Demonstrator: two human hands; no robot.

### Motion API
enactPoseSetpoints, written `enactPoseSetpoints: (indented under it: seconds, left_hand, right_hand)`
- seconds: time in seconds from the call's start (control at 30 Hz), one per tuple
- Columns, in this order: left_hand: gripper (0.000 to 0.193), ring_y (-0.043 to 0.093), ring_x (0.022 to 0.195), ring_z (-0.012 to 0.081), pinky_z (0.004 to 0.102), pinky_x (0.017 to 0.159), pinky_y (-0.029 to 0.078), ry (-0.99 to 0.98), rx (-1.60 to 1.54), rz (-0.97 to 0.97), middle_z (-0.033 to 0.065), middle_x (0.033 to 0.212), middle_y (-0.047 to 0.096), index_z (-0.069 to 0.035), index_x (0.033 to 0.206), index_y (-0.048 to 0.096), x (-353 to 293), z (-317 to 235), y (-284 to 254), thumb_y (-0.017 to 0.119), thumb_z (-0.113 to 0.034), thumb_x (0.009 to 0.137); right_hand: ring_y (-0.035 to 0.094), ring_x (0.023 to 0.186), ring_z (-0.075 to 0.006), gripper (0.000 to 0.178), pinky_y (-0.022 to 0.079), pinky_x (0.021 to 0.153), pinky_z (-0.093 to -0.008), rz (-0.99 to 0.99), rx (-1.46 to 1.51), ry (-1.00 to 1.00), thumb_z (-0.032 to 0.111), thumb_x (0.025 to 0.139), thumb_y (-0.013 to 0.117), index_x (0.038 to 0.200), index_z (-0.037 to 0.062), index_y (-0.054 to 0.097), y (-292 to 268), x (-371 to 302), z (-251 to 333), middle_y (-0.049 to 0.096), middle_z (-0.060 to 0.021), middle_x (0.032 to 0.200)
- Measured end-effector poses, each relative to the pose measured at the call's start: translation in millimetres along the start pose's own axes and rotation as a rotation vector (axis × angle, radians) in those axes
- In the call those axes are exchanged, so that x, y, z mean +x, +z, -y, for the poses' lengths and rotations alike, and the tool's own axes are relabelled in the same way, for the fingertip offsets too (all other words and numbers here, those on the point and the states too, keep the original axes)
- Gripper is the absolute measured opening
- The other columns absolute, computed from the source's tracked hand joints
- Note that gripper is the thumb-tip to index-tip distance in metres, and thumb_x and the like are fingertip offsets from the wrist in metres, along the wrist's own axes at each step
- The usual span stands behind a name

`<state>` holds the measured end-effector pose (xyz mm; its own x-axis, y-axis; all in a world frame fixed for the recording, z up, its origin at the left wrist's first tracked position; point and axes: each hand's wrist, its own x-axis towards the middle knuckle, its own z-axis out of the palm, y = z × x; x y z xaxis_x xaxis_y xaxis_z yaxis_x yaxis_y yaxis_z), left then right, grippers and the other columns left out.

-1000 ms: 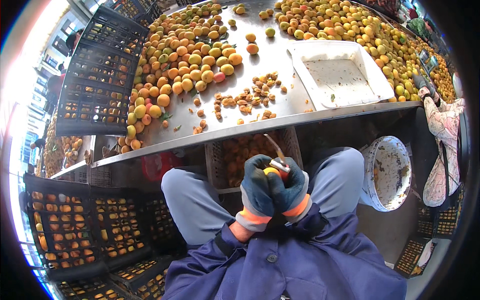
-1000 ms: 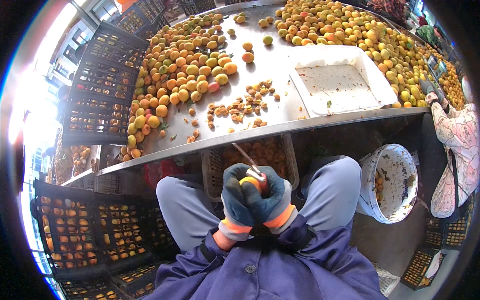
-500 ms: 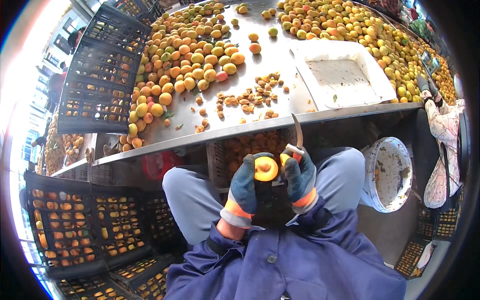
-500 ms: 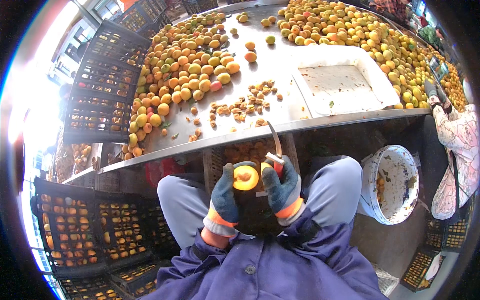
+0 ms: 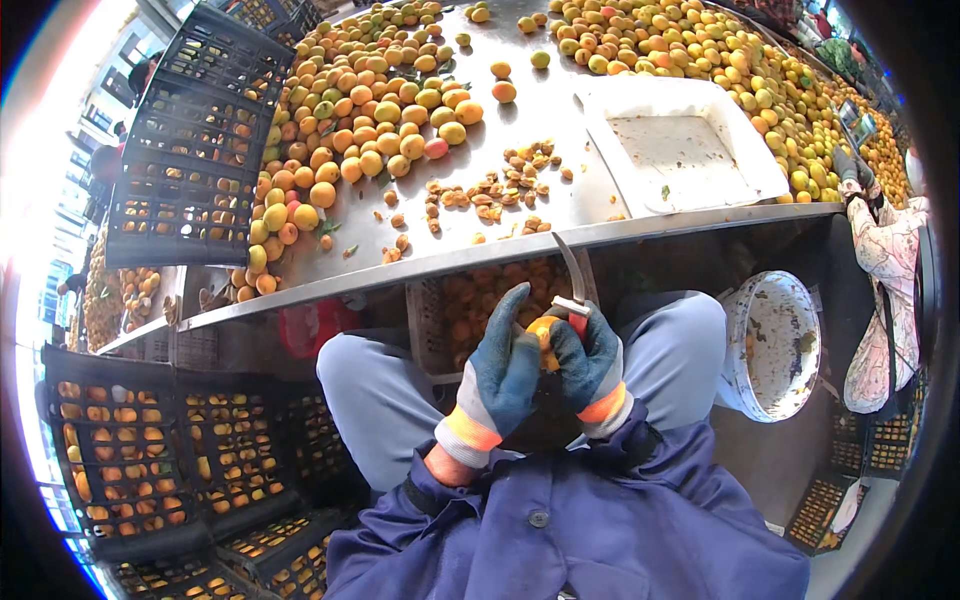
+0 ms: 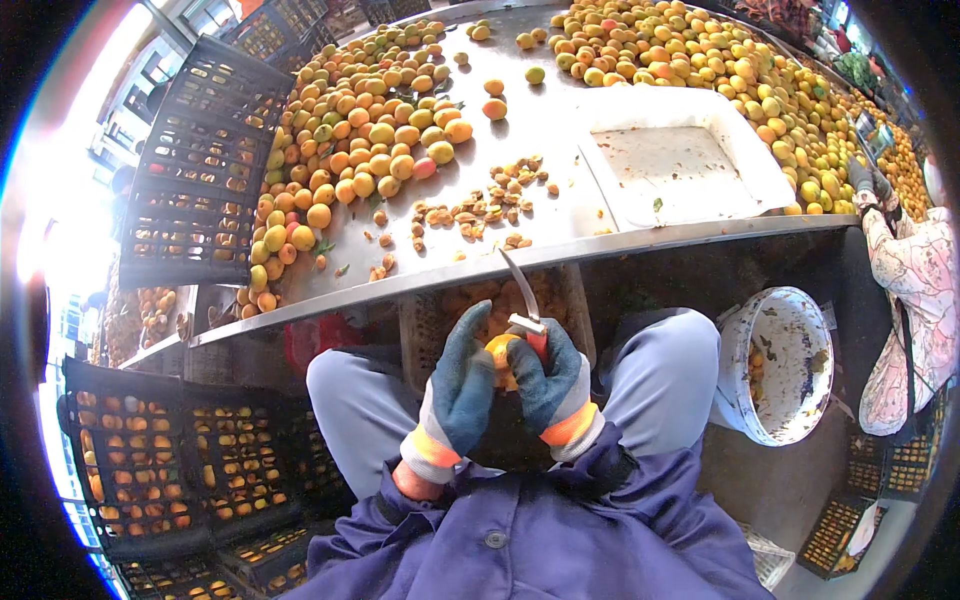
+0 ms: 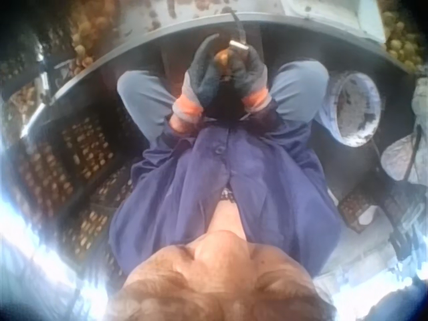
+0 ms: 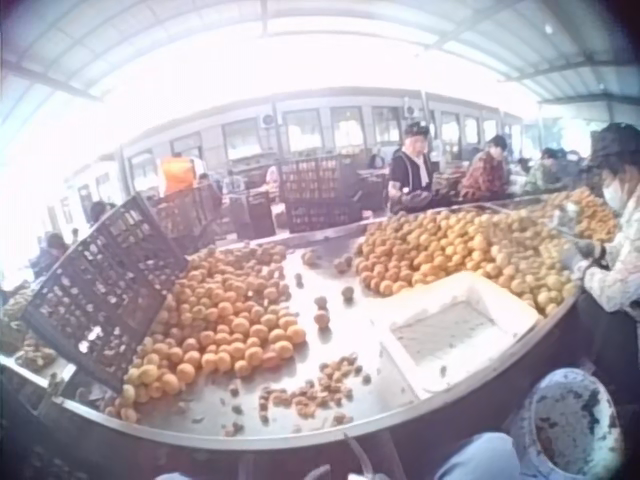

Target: Pitting and slicing apricots using a small paring knife.

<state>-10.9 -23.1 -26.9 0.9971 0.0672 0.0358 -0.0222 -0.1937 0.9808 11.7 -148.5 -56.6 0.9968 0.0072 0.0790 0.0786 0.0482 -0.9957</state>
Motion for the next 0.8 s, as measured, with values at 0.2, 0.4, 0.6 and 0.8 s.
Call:
enactPoseSetpoints:
  seconds: [0.2, 0.4, 0.6, 0.8]
  left_hand:
    - [0.042, 0.056, 0.108, 0.0175, 0.0295, 0.094, 0.043, -0.023, -0.202, 0.098, 0.0112, 0.117, 0.062, 0.002, 0.130, 0.050, 0, 12, 3, 0.037, -0.025, 0.101]
    - [0.039, 0.057, 0.111, 0.0221, 0.0309, 0.095, 0.043, -0.163, -0.479, 0.152, 0.0158, 0.124, 0.058, 0.001, 0.130, 0.050, -4, 4, 7, 0.038, -0.021, 0.100]
    - [0.049, 0.060, 0.106, 0.0259, 0.0336, 0.092, 0.046, 0.050, -0.165, 0.232, 0.0152, 0.116, 0.061, 0.000, 0.128, 0.049, -6, 7, 3, 0.062, -0.012, 0.083]
    - [0.059, 0.062, 0.102, 0.0282, 0.0331, 0.089, 0.048, 0.052, -0.192, 0.279, 0.0167, 0.112, 0.062, -0.002, 0.125, 0.050, -7, 16, 2, 0.073, -0.016, 0.072]
  right_hand:
    - [0.062, 0.075, -0.0098, 0.025, 0.049, 0.065, -0.0261, 0.063, 0.021, -0.120, 0.021, 0.087, 0.067, 0.103, 0.0032, 0.059, 2, -7, 10, 0.066, -0.0082, 0.081]
    - [0.065, 0.069, -0.0169, 0.023, 0.050, 0.062, -0.0285, 0.105, -0.021, -0.209, 0.017, 0.088, 0.063, 0.104, 0.0019, 0.057, -4, -5, 8, 0.065, -0.0091, 0.077]
    - [0.066, 0.067, -0.0255, 0.018, 0.050, 0.060, -0.0308, 0.163, -0.162, -0.336, 0.014, 0.088, 0.061, 0.101, 0.0025, 0.057, -10, -1, 20, 0.064, -0.0121, 0.076]
    - [0.065, 0.068, -0.0272, 0.018, 0.050, 0.060, -0.0321, 0.207, -0.222, -0.462, 0.015, 0.088, 0.060, 0.100, 0.0031, 0.057, -11, 6, 21, 0.064, -0.0129, 0.079]
